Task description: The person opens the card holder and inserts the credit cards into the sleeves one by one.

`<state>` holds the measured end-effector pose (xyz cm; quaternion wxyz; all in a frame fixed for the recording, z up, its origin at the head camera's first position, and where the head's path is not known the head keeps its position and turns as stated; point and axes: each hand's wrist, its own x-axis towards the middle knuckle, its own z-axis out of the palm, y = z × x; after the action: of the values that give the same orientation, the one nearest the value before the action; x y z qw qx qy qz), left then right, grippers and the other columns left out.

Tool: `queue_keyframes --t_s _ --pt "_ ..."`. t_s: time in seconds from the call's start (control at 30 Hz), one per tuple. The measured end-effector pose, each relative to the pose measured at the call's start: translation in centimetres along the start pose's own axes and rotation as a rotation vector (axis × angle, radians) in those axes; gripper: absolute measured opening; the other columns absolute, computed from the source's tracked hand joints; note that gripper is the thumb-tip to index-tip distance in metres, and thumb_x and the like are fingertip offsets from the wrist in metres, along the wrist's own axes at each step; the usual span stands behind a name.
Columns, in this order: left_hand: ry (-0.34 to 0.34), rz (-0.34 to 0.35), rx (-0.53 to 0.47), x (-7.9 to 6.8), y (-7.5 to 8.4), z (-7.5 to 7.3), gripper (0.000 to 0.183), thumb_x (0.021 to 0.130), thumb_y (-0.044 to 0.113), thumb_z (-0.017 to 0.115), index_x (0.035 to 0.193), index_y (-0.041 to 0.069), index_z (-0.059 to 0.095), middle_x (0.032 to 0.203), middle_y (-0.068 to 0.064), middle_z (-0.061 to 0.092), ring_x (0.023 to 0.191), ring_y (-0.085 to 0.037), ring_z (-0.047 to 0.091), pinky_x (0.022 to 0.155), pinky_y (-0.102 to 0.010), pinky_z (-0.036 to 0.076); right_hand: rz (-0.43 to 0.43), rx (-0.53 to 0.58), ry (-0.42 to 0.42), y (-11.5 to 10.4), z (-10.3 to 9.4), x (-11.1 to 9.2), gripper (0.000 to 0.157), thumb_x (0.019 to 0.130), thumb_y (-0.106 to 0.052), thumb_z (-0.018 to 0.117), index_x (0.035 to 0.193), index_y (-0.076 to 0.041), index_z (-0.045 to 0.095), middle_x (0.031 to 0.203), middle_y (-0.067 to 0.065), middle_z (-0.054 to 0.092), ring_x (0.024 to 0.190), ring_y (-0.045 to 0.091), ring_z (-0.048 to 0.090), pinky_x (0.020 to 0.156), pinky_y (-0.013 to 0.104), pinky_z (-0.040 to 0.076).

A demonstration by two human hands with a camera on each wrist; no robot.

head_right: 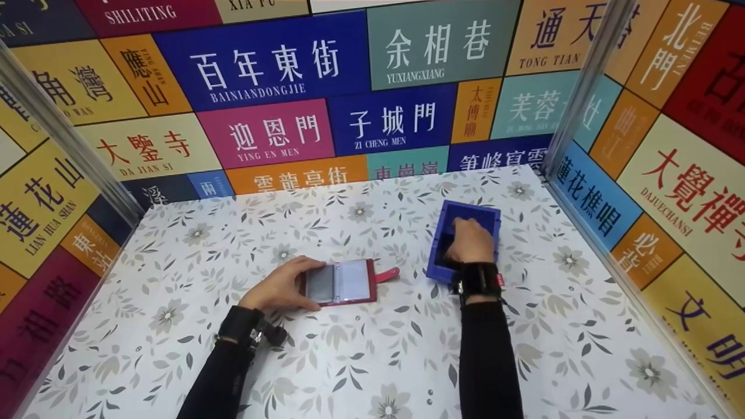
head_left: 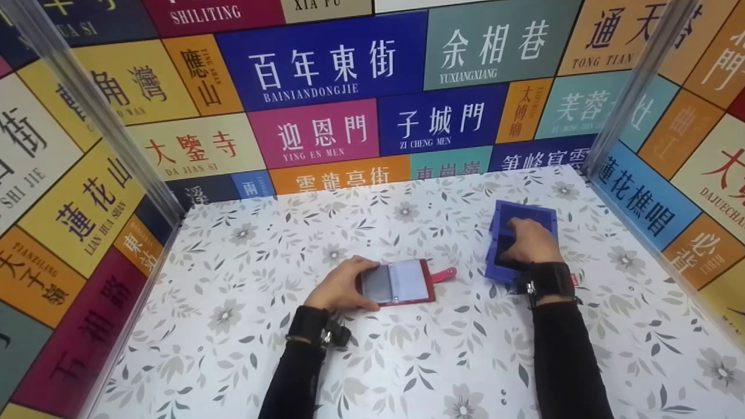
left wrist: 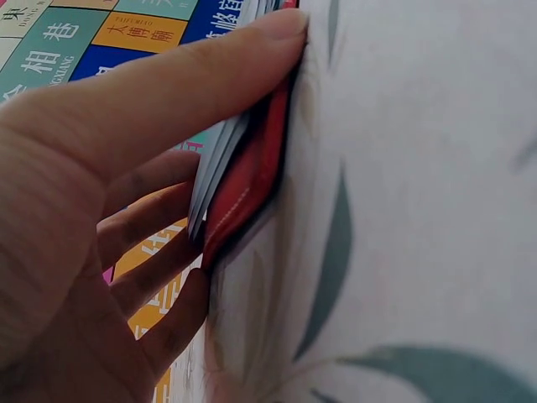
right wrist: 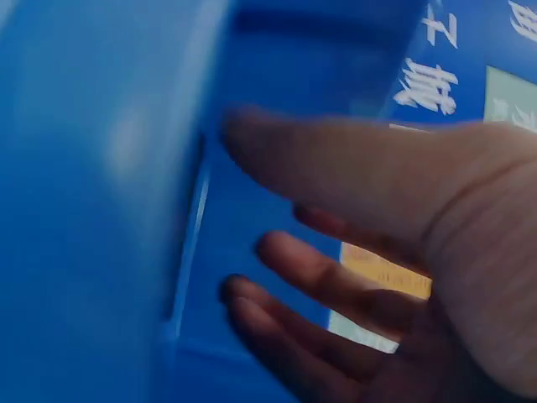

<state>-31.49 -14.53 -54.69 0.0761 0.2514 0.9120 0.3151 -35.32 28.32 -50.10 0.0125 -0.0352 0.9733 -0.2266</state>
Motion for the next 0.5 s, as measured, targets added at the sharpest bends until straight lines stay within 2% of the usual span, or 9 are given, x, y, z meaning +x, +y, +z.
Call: queue_keyframes --t_s 0.07,0.2,0.4,0.5 --pt "-0.002 -0.003 -0.001 0.0 0.1 0.0 0.095 0.064 0.029 0.098 0.148 0.012 0.057 0.139 -0.007 0.061 0.129 -0.028 0.056 0.116 -0.046 0.043 -0.008 -0.029 -0.044 -0.1 0.7 0.2 0.075 0.069 -0.020 0.089 0.131 0.010 0.057 0.128 0.039 0.060 0.121 0.057 0.055 0.103 0.071 0.043" --pt "-0.007 -0.013 0.001 0.0 0.2 -0.1 0.096 0.063 0.029 0.099 0.148 0.013 0.056 0.139 -0.006 0.060 0.129 -0.027 0.056 0.116 -0.046 0.043 0.019 -0.063 -0.071 -0.1 1.6 0.3 0.068 0.072 -0.023 0.088 0.125 0.010 0.060 0.124 0.038 0.062 0.117 0.057 0.058 0.100 0.071 0.046" --pt "-0.001 -0.016 -0.010 -0.1 0.1 -0.1 0.096 0.063 0.028 0.099 0.148 0.013 0.057 0.139 -0.006 0.060 0.129 -0.027 0.056 0.116 -0.047 0.042 0.047 -0.036 -0.089 0.1 1.6 0.5 0.063 0.071 -0.027 0.090 0.116 0.007 0.061 0.118 0.037 0.065 0.112 0.057 0.060 0.096 0.069 0.048" --pt "-0.001 -0.016 -0.018 -0.1 0.1 -0.1 0.095 0.063 0.028 0.099 0.148 0.013 0.057 0.138 -0.007 0.060 0.128 -0.027 0.056 0.115 -0.047 0.042 0.048 -0.046 -0.085 0.2 1.6 0.5 0.062 0.070 -0.028 0.090 0.112 0.007 0.061 0.119 0.038 0.062 0.116 0.060 0.054 0.098 0.071 0.046"
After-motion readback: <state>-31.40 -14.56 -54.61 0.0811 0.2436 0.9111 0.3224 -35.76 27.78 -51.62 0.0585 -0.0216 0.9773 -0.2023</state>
